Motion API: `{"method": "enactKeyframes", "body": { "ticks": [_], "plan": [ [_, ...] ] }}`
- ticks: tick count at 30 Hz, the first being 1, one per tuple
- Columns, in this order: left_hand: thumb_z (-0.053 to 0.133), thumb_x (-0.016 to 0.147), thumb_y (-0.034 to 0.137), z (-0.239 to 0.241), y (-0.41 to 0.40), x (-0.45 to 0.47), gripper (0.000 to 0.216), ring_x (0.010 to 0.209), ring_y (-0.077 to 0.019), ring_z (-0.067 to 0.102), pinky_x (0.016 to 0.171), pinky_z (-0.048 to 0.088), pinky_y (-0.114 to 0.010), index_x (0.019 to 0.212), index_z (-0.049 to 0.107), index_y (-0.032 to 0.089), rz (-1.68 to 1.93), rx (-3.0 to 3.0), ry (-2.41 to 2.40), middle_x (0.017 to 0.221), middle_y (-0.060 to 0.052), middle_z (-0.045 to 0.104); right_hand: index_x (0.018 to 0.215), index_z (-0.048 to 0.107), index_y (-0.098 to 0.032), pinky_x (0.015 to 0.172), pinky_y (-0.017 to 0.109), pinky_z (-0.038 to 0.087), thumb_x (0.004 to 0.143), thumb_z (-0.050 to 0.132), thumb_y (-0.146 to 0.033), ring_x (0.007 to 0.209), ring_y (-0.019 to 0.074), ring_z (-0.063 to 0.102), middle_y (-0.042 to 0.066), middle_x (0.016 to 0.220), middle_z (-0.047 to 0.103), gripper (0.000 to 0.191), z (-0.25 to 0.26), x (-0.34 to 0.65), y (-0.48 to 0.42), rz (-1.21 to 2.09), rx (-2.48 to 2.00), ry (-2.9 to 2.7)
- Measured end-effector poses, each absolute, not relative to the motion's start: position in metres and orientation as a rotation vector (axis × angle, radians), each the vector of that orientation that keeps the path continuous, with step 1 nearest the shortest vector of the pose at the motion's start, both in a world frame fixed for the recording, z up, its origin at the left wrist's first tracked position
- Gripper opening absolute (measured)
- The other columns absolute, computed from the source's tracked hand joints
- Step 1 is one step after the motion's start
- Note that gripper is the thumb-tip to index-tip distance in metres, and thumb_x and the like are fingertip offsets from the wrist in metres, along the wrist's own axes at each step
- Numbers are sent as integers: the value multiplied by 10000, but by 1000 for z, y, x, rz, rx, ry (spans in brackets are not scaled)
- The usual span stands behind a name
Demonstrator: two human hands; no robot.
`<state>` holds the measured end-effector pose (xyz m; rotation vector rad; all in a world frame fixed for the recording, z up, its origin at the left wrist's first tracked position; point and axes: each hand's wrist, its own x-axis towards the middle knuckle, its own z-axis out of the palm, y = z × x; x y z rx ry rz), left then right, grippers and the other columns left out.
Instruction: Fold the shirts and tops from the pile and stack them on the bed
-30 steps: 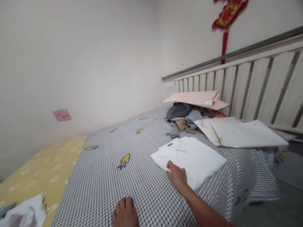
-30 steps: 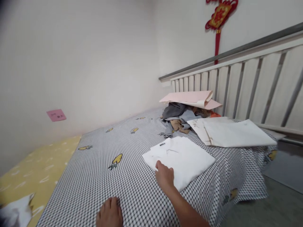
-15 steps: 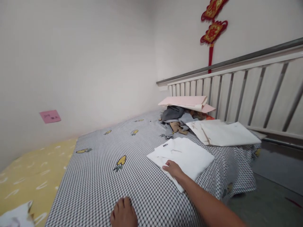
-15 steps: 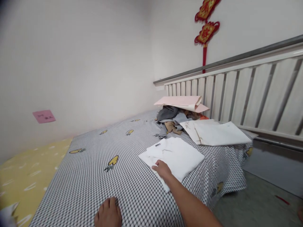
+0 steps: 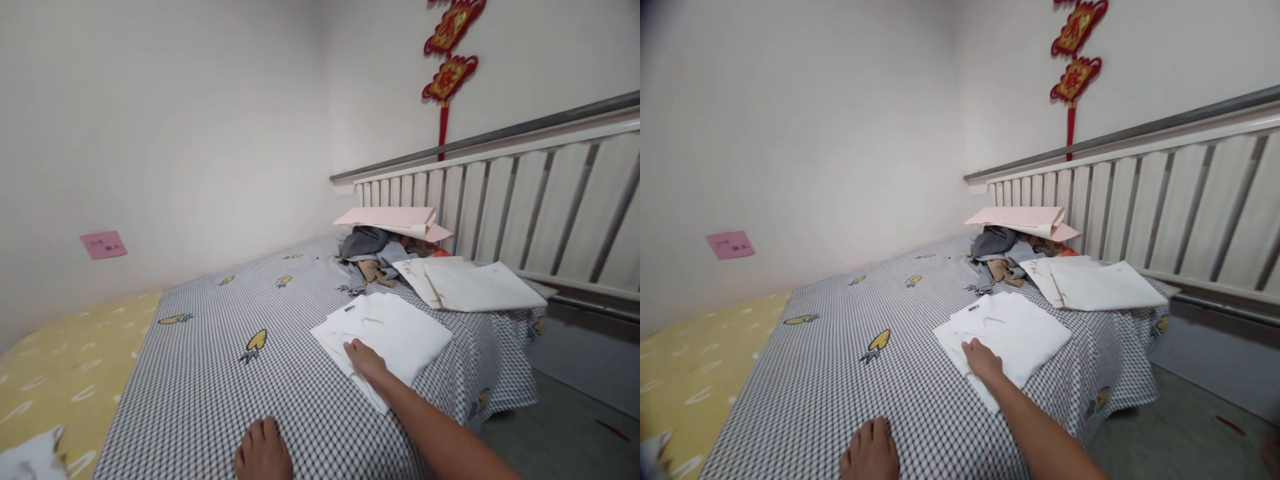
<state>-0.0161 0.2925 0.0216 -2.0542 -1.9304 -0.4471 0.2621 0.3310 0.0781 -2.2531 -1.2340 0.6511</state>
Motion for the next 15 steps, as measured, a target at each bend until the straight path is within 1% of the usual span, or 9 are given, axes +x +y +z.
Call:
{"method": "enactKeyframes", "body": {
  "ticks": [1,3,5,6,7,9,12,15],
  "plan": [
    [371,951,119,23,291,-17,356,1140,-268,585,962,358,-424,1147,666,156,-443,-2065,-1917,1186,-111,673,978,583,-242,943,479,385,979,310,-535,1020,259,626,67,1033,700,401,79,260,329,643,-2257,-1256],
    [354,957,123,24,289,-18,368,1146,-270,577,965,357,-423,1162,658,149,-436,-2095,-1898,1197,-114,667,984,569,-240,953,482,357,889,478,-564,1026,278,620,66,1048,697,350,81,257,326,622,-2262,-1289],
    [345,958,129,25,289,-20,375,1148,-270,570,968,354,-421,1171,653,148,-435,-2131,-1895,1208,-117,662,974,559,-240,942,457,352,786,634,-460,1014,274,612,50,1033,692,299,80,258,325,606,-2267,-1287],
    [340,958,133,24,289,-21,379,1153,-272,566,971,352,-423,1177,649,147,-434,-2148,-1901,1214,-120,658,959,556,-243,922,434,359,757,660,-394,998,264,610,38,1010,689,273,79,259,325,606,-2268,-1270],
    [336,959,137,24,290,-22,383,1160,-274,561,972,351,-425,1185,644,149,-430,-2166,-1916,1222,-122,655,940,553,-246,889,406,370,748,660,-344,977,251,609,26,980,684,241,78,262,326,612,-2265,-1245],
    [336,961,154,22,293,-24,384,1172,-279,552,969,352,-428,1201,635,157,-417,-2205,-1967,1239,-126,647,904,550,-247,801,349,383,756,649,-303,918,224,605,11,922,666,187,75,267,328,630,-2246,-1182],
    [331,965,179,20,297,-24,385,1192,-286,536,971,350,-436,1214,623,164,-412,-2244,-2022,1253,-128,638,889,559,-231,694,295,376,758,690,-318,812,182,580,-2,870,632,204,70,274,332,657,-2179,-1095],
    [329,958,171,21,297,-23,383,1189,-284,537,967,347,-433,1207,620,168,-410,-2242,-2012,1243,-122,640,928,581,-200,653,282,407,830,684,-382,722,142,543,-8,855,603,231,67,275,334,701,-2090,-1034]
  ]
}}
